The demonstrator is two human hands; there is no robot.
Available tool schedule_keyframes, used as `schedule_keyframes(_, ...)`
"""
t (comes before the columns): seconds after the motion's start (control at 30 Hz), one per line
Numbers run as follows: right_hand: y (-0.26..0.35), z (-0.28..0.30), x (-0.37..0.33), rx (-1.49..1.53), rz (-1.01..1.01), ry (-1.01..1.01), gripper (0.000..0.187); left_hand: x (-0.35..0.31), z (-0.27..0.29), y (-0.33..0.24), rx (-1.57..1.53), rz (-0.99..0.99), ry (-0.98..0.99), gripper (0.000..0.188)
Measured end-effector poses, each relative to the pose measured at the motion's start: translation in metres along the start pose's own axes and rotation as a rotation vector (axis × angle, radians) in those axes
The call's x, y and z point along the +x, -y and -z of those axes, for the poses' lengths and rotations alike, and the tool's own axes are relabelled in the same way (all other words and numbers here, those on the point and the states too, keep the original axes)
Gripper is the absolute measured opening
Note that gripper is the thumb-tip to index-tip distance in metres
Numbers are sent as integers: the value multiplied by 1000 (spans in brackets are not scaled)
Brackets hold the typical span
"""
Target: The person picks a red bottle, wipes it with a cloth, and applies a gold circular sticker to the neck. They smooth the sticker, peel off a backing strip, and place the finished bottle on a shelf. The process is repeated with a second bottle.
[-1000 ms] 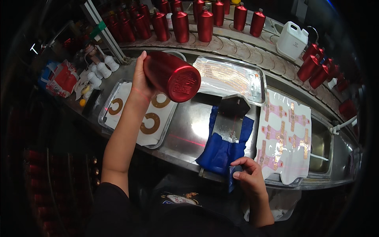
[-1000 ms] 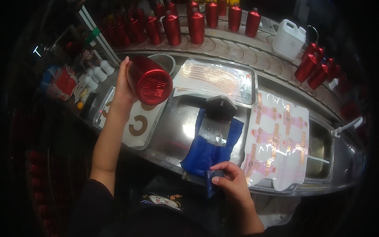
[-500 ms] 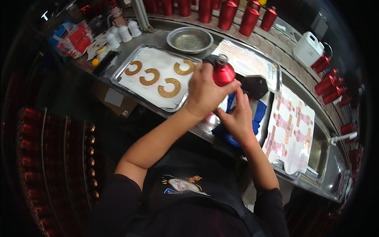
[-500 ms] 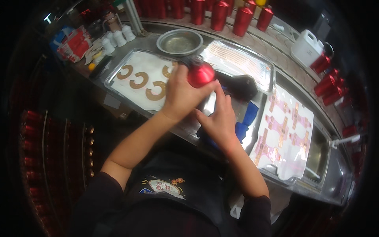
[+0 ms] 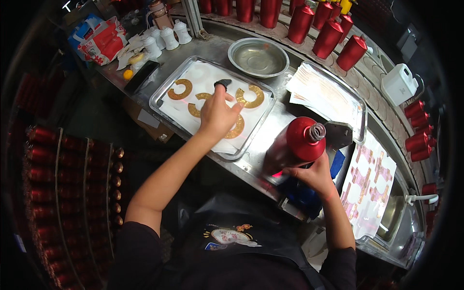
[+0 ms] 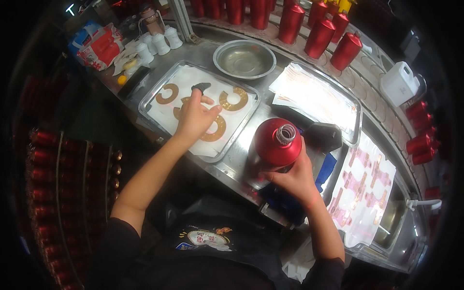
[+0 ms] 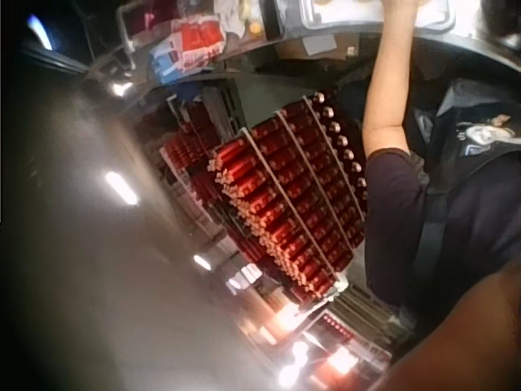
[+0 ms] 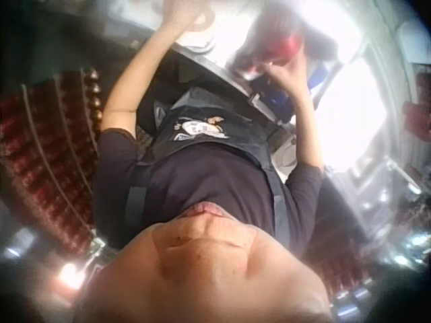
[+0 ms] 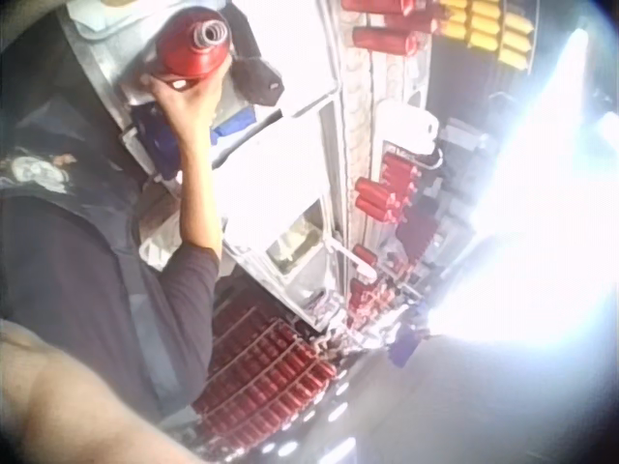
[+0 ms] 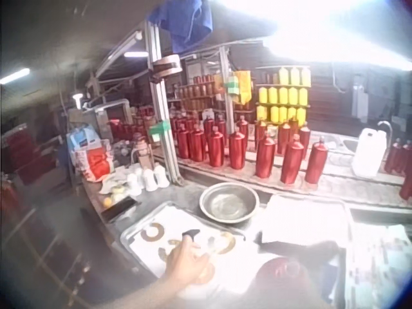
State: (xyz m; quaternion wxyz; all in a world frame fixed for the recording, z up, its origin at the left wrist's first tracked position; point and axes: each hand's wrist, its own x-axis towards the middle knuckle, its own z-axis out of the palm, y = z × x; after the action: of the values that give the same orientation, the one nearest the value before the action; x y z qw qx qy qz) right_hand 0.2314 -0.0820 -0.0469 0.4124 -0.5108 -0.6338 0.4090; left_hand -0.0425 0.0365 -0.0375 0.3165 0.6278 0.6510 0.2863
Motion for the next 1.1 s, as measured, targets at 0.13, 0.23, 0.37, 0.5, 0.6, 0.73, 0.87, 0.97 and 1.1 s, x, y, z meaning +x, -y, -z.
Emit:
schedule_keyframes(0.13, -1, 6, 1, 16, -70, 102, 84, 65, -20, 25, 475, -143, -135, 66)
schedule_keyframes(0.23, 3, 5, 0, 86, -133, 117, 77, 96, -11, 38, 538, -53, -103, 77)
schedule_keyframes(0.37, 7, 3, 5, 118, -173, 109, 67, 131, 32, 71, 643, 49, -209, 81)
schedule_keyframes(0.5, 10, 3, 10, 86, -169, 113, 60, 164, 64, 101, 653, 45, -212, 74)
schedule_keyframes(0.6, 14, 2, 11, 129, -164, 87, 61, 181, 72, 115, 644, 10, -232, 67)
schedule_keyframes(0.73, 20, -2, 11, 192, -202, 89, 66, 197, 78, 123, 508, 25, -261, 49)
schedule_keyframes(0.87, 30, -4, -7, -75, -61, -246, 65, 197, 81, 120, 557, -12, -381, 30)
schedule_keyframes(0.97, 47, -3, -37, -156, -254, -343, 38, 181, 87, 105, 656, -89, -456, 27)
schedule_keyframes(1.1, 73, -18, -68, 14, -287, -164, 11, 141, 95, 66, 456, -182, -332, 31)
